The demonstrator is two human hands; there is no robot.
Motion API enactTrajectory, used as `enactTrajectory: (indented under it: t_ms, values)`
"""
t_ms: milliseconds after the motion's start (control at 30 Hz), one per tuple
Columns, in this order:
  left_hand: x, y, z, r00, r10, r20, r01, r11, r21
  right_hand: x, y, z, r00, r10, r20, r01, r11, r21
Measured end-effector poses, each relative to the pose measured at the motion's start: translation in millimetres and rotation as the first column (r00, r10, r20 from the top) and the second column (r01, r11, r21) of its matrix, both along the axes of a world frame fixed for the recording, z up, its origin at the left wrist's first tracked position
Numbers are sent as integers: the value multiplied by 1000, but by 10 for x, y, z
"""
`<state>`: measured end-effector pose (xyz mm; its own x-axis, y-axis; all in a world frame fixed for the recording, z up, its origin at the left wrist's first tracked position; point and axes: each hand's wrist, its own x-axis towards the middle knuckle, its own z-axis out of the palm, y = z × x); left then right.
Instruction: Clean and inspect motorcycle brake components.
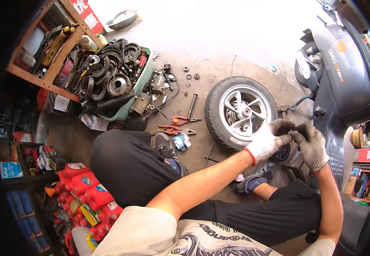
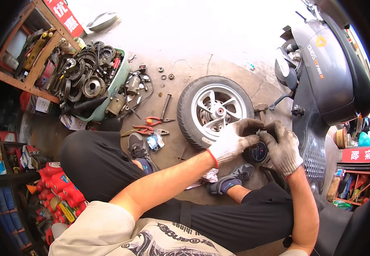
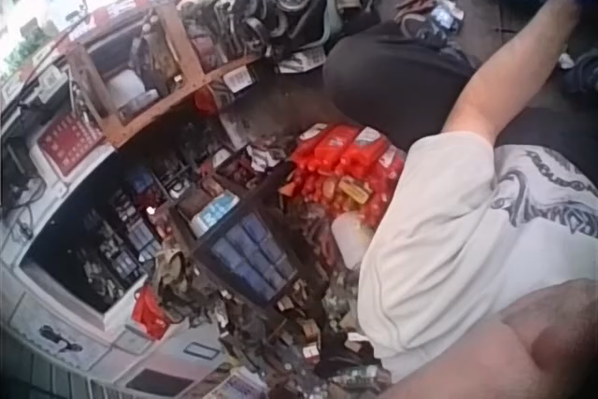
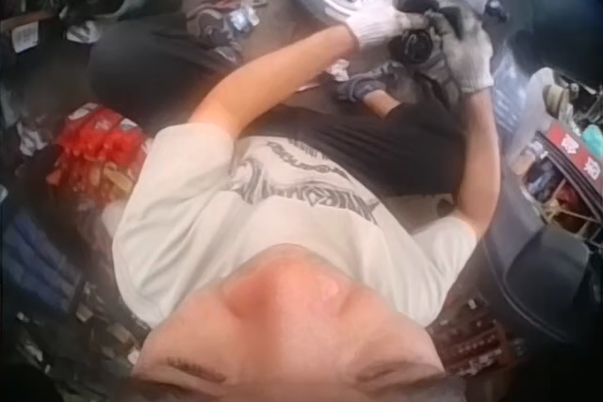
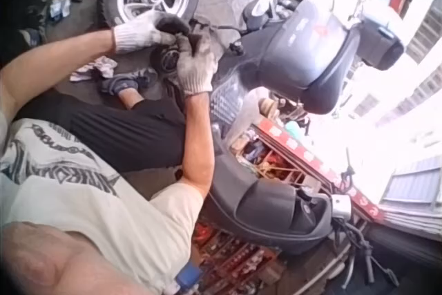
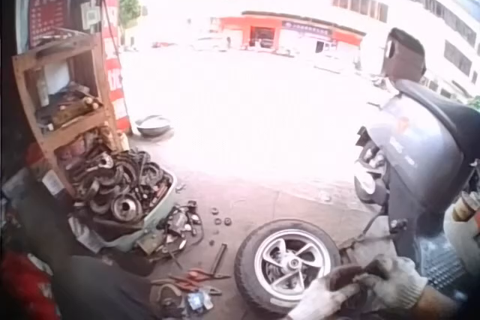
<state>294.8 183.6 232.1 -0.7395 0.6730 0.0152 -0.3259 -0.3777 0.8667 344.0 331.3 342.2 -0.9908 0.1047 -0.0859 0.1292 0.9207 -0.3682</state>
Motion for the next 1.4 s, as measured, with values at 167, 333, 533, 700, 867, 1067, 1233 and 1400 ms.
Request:
enactTrajectory:
  t_ms: [167, 333, 533, 700, 867, 1067, 1233, 1400]
  values:
    - [-17, 15, -28, 993, -72, 97, 64, 995, 80, 14, -41, 10, 1000, -21, -22, 22, 999, 49]
    - [-22, -48, -58, 970, -141, 200, 113, 983, 143, -1, -12, -1, 989, 109, -104, -111, 994, -12]
    - [-3, -46, -18, 928, -204, 312, 155, 972, 174, 34, 42, -11, 982, 155, -112, -155, 988, 12]
    - [-2, -36, -25, 931, -180, 317, 129, 976, 175, 21, -18, 59, 997, 73, -27, -73, 997, 1]
    - [-30, -24, 4, 971, -125, 203, 106, 989, 105, 5, -32, 94, 999, -25, 34, 24, 999, 41]
    - [-39, -50, 41, 996, -40, 78, 40, 999, 2, -11, 34, 38, 999, -16, 30, 14, 997, 72]
    - [-28, -28, 51, 999, 12, 49, -11, 1000, -28, -18, 47, 40, 998, -38, 53, 34, 996, 83]
    - [-31, -26, 61, 990, -59, 129, 58, 998, 10, -13, 76, 8, 1000, -22, 13, 21, 997, 68]
